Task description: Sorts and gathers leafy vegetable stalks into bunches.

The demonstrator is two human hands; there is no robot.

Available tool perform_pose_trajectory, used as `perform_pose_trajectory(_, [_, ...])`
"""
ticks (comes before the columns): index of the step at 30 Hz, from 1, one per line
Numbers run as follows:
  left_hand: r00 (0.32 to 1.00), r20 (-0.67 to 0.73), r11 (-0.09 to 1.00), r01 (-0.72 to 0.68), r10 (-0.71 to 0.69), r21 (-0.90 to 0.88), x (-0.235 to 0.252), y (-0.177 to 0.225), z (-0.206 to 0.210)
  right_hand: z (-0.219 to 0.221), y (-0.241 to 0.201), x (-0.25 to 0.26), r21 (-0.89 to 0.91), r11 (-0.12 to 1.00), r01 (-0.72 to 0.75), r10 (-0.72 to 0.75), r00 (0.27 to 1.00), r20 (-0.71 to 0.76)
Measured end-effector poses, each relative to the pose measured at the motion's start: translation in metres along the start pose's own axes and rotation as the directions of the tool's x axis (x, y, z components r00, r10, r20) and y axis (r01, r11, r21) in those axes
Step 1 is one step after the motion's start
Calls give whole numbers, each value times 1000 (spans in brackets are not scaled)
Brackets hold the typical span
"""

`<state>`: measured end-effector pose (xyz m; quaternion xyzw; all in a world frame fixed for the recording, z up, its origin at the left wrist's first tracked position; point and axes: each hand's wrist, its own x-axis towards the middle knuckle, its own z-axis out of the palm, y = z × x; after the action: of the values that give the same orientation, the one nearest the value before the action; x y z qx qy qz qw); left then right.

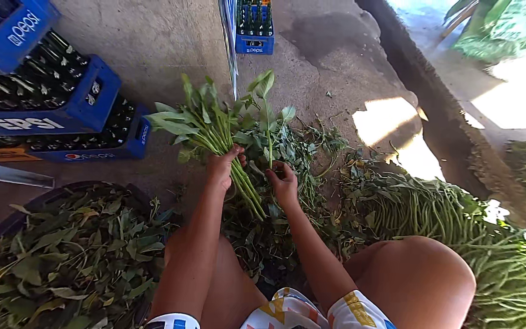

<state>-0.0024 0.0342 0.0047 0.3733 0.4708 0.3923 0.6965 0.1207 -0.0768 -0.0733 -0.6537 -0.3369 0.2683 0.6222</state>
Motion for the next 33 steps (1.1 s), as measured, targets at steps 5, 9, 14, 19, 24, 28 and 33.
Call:
perform_pose_trajectory(5, [988,155,998,0,-9,60,-9,-4,3,16,-14,-22,-103,991,82,-73,993,90])
perform_pose_trajectory(9, [989,146,988,-50,28,148,-17,-2,5,18,-38,-9,-67,998,-16,25,990,139])
perform_pose_trajectory(14, [992,128,974,-42,13,221,-19,-17,12,40,-62,6,218,964,-150,159,987,-26])
perform_pose_trajectory(19, [998,22,979,-65,62,192,-8,-12,8,24,-43,-21,296,953,-73,98,993,-73])
perform_pose_trajectory(24, [995,70,969,-80,66,234,-4,-17,8,-4,1,-44,-271,956,-115,150,982,114])
perform_pose_trajectory(28, [992,18,945,-124,125,302,-4,-12,8,-15,1,-41,-477,865,-156,313,911,269])
perform_pose_trajectory(33, [977,-59,920,-173,206,351,1,-6,-4,-42,12,-33,-800,597,-61,558,747,360])
